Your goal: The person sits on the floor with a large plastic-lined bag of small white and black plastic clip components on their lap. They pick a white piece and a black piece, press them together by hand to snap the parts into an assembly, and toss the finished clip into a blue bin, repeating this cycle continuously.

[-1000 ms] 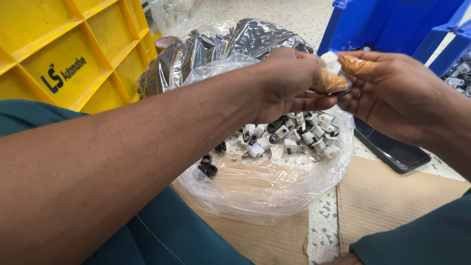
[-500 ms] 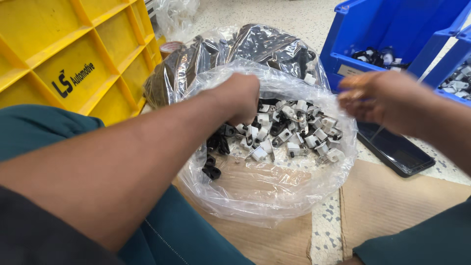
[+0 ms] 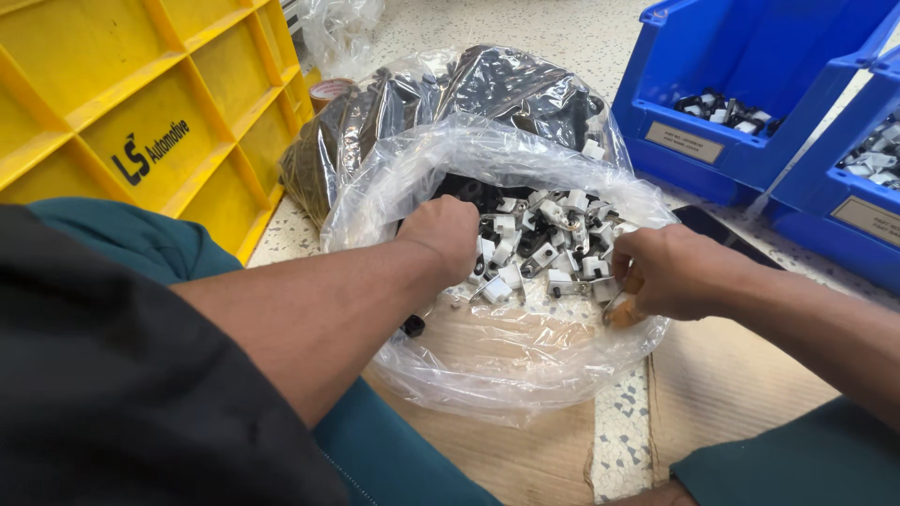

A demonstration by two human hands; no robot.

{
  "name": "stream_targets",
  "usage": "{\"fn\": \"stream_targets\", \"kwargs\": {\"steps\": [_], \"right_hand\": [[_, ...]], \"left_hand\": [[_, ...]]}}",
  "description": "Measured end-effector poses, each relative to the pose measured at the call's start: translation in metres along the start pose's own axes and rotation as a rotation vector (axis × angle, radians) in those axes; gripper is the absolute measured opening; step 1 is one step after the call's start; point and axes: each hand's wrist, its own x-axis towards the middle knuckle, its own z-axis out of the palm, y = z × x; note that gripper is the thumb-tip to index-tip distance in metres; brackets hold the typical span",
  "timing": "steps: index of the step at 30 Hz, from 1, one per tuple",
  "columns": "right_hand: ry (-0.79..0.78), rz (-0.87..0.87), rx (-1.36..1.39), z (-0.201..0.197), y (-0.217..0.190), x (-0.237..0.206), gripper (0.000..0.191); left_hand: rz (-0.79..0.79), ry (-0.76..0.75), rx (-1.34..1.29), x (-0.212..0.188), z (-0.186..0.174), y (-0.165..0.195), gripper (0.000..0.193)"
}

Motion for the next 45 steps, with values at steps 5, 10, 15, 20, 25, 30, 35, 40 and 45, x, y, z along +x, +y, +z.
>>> {"fn": "stream_targets", "kwargs": {"steps": [5, 10, 15, 20, 25, 30, 35, 40, 45], "right_hand": [[-0.034, 0.032, 0.030, -0.006, -0.001, -0.004, 0.049], [-0.034, 0.045, 0.097, -0.012, 0.001, -0.003, 0.040], [-0.039, 0.052, 0.173, -0.007, -0.010, -0.005, 0.040], [-0.006, 0.137, 0.698, -0.031, -0.021, -0.015, 0.027], [0.154, 0.063, 1.374, -0.058, -0.022, -0.028, 0.027], [0.270, -0.187, 1.454, -0.065, -0.013, -0.031, 0.022], [0.264, -0.172, 1.494, -0.063, -0.007, -0.027, 0.023], [0.205, -0.231, 1.430, -0.062, -0.010, -0.030, 0.025], [0.388, -0.170, 1.303, -0.066, -0.017, -0.036, 0.025]], "left_hand": [[-0.070, -0.110, 0.028, -0.006, -0.046, 0.023, 0.038], [-0.092, -0.182, -0.541, -0.006, -0.101, 0.033, 0.029], [-0.098, -0.115, -1.047, -0.014, -0.117, 0.035, 0.028], [-0.258, -0.231, -1.501, -0.011, -0.117, 0.042, 0.027], [-0.130, -0.358, -1.503, -0.013, -0.110, 0.053, 0.025], [0.084, -0.306, -1.337, -0.020, -0.112, 0.059, 0.028], [0.240, -0.295, -1.440, -0.020, -0.109, 0.061, 0.029], [0.264, -0.268, -1.468, -0.011, -0.099, 0.057, 0.028], [0.200, -0.359, -1.749, 0.006, -0.086, 0.060, 0.036]]}}
